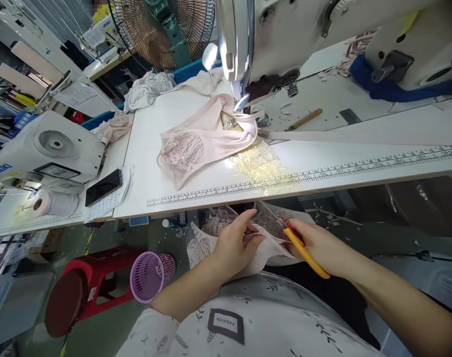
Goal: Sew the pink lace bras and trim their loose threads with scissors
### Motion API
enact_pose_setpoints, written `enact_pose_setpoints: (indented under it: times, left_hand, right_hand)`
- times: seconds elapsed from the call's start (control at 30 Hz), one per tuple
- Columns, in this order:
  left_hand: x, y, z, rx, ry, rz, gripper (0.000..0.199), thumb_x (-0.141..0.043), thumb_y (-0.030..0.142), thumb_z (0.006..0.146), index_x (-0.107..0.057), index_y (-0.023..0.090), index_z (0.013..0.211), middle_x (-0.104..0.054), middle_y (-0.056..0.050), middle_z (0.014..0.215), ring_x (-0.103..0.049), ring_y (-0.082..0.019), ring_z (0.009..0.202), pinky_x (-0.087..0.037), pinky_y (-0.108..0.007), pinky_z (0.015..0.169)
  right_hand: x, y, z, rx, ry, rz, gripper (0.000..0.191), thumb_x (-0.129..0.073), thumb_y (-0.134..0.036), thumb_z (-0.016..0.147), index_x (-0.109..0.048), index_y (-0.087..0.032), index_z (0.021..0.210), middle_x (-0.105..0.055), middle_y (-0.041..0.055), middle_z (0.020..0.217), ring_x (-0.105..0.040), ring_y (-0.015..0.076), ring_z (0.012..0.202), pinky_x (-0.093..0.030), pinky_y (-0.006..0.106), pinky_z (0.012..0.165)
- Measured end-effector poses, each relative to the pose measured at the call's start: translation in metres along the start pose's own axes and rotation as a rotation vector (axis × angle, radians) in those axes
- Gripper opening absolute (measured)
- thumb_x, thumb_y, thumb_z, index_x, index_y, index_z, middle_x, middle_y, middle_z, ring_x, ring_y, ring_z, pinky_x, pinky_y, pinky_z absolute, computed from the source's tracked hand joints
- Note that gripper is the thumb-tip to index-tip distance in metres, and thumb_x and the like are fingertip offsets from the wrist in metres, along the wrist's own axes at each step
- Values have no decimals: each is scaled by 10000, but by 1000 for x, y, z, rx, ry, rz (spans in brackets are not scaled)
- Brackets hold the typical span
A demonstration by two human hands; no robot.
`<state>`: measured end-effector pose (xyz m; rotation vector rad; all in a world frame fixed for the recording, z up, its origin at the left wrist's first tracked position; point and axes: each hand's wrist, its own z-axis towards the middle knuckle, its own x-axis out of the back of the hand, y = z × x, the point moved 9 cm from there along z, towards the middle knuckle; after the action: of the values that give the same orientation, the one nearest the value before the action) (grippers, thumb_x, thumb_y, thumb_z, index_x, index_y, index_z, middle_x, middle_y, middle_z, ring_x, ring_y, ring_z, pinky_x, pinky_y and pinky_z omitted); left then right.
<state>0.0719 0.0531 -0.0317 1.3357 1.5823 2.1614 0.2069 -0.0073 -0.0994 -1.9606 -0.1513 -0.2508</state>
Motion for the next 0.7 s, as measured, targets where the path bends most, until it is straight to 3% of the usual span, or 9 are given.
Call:
enact_pose_setpoints:
  times: [0.1, 0.23, 0.4, 0.6, 0.7]
  left_hand:
    - [0, -1, -1, 57, 0, -26, 418, -540, 250, 841, -458, 198, 1247, -633, -41, 882, -610, -149, 777, -530, -277, 743]
    - [7, -3, 0, 105, 53, -56, 312, -575, 222, 807, -559, 192, 1117, -657, -60, 946, -609, -149, 775, -533, -284, 740]
    - [11, -2, 0, 107, 65, -39, 262, -577, 227, 808, -588, 193, 1067, -671, -62, 964, -621, -157, 806, -537, -292, 757]
    - [-3, 15, -3, 1, -85, 65, 289, -519, 248, 851, -578, 199, 1129, -679, -82, 1003, -639, -198, 894, -533, -327, 825]
    - [-10, 22, -6, -34, -149, 80, 306, -508, 237, 855, -570, 203, 1153, -683, -83, 983, -637, -210, 893, -528, -339, 818]
  right_hand:
    - [2, 6, 2, -35, 17, 1, 197, -631, -300, 597, -449, -233, 631, -551, -3, 624, -510, 178, 587, -411, 298, 534]
    - [0, 3, -3, -6, -7, 139, 352, -637, -536, 671, -494, -226, 756, -636, 60, 874, -597, 229, 822, -487, 332, 719]
    - [4, 6, -11, -72, 53, 187, 534, -635, -721, 602, -505, -213, 702, -532, 8, 670, -508, 165, 625, -439, 304, 588]
    - [-23, 12, -9, -133, -161, 132, 397, -694, -513, 544, -453, -220, 665, -516, -28, 593, -468, 140, 554, -412, 277, 519]
    - [-25, 23, -4, -153, -124, 76, 280, -664, -379, 549, -439, -226, 613, -497, -39, 548, -436, 130, 522, -359, 257, 484]
